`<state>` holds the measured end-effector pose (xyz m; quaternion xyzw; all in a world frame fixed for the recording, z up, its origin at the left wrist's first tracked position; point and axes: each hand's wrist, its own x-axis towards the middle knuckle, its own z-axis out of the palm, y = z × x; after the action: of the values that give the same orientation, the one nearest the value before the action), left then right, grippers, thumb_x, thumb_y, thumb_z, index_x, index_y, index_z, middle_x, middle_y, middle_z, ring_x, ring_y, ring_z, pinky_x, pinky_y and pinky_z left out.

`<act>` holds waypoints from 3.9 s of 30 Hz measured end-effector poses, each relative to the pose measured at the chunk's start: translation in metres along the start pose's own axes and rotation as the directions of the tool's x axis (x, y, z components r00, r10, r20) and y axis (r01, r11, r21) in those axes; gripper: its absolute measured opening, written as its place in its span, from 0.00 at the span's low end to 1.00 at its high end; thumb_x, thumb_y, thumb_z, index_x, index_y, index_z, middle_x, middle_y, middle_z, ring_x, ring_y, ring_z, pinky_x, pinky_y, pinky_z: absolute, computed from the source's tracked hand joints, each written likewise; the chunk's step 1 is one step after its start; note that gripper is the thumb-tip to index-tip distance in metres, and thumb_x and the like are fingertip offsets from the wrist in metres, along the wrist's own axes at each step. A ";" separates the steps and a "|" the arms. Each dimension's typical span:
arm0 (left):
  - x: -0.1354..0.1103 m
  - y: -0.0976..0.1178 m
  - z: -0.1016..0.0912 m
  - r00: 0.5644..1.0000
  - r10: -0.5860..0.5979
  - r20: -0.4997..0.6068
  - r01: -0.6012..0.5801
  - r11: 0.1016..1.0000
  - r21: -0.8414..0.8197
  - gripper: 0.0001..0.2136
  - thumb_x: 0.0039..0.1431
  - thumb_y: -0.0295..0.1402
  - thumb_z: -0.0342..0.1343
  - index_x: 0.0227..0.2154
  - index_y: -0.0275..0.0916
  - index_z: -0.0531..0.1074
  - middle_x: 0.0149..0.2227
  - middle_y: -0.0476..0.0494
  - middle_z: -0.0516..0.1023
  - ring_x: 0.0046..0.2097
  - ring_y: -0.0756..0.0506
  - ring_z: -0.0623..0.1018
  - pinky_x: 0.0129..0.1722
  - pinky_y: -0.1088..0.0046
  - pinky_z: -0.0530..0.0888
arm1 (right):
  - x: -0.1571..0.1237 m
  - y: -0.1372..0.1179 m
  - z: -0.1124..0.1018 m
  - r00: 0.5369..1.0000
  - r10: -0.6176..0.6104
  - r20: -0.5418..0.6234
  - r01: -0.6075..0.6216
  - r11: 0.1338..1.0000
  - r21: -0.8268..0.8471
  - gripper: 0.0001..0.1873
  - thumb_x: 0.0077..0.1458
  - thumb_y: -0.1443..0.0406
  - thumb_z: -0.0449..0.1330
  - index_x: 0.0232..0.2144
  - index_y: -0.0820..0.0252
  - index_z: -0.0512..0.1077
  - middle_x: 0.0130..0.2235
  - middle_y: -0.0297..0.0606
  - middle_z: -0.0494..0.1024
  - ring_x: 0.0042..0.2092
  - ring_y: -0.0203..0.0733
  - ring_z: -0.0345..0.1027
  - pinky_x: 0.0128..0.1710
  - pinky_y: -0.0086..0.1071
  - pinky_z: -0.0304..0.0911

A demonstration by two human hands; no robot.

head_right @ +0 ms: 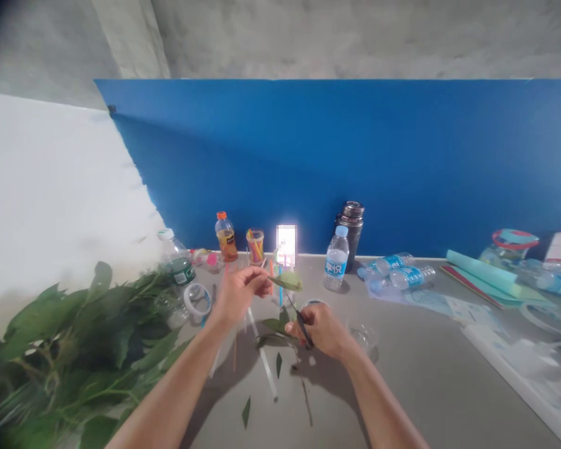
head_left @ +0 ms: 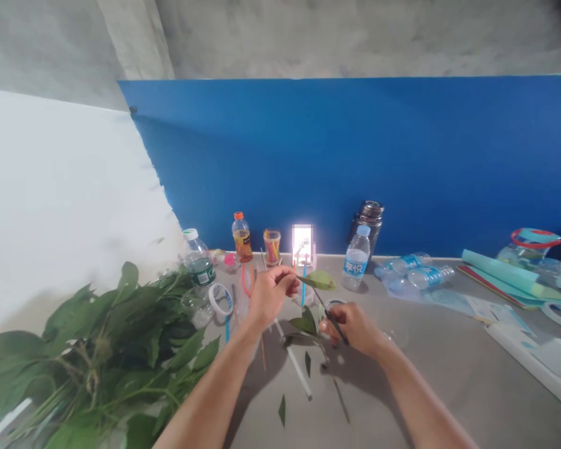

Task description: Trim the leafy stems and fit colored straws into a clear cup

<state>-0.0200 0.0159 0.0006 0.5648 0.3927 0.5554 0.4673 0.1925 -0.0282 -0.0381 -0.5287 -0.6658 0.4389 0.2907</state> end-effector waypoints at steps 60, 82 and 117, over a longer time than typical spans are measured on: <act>-0.034 -0.033 0.058 0.821 -0.400 0.408 0.559 0.707 -0.433 0.20 0.40 0.39 0.78 0.27 0.36 0.73 0.28 0.48 0.75 0.28 0.52 0.74 0.25 0.77 0.70 | 0.002 -0.004 0.013 0.712 -0.115 -0.693 0.314 0.934 0.167 0.13 0.46 0.55 0.64 0.31 0.58 0.74 0.24 0.34 0.76 0.26 0.41 0.68 0.27 0.31 0.63; -0.017 0.000 0.035 0.972 -0.214 0.098 0.232 0.795 -0.561 0.21 0.34 0.42 0.80 0.25 0.35 0.78 0.24 0.50 0.75 0.27 0.52 0.73 0.27 0.76 0.70 | 0.005 -0.012 0.015 0.877 -0.013 -0.480 0.190 0.928 0.321 0.15 0.37 0.55 0.69 0.24 0.59 0.74 0.22 0.31 0.70 0.25 0.36 0.60 0.25 0.30 0.56; 0.013 0.004 -0.015 0.954 0.046 -0.295 -0.087 0.988 -0.126 0.15 0.45 0.41 0.72 0.30 0.37 0.77 0.27 0.48 0.79 0.29 0.48 0.77 0.32 0.72 0.75 | 0.009 -0.007 0.018 0.854 0.013 -0.520 0.207 0.908 0.363 0.16 0.40 0.54 0.68 0.25 0.59 0.73 0.23 0.33 0.71 0.26 0.38 0.61 0.26 0.31 0.59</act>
<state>-0.0347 0.0293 0.0074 0.4563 0.3989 0.6736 0.4230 0.1713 -0.0255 -0.0408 -0.5188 -0.4848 0.3956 0.5825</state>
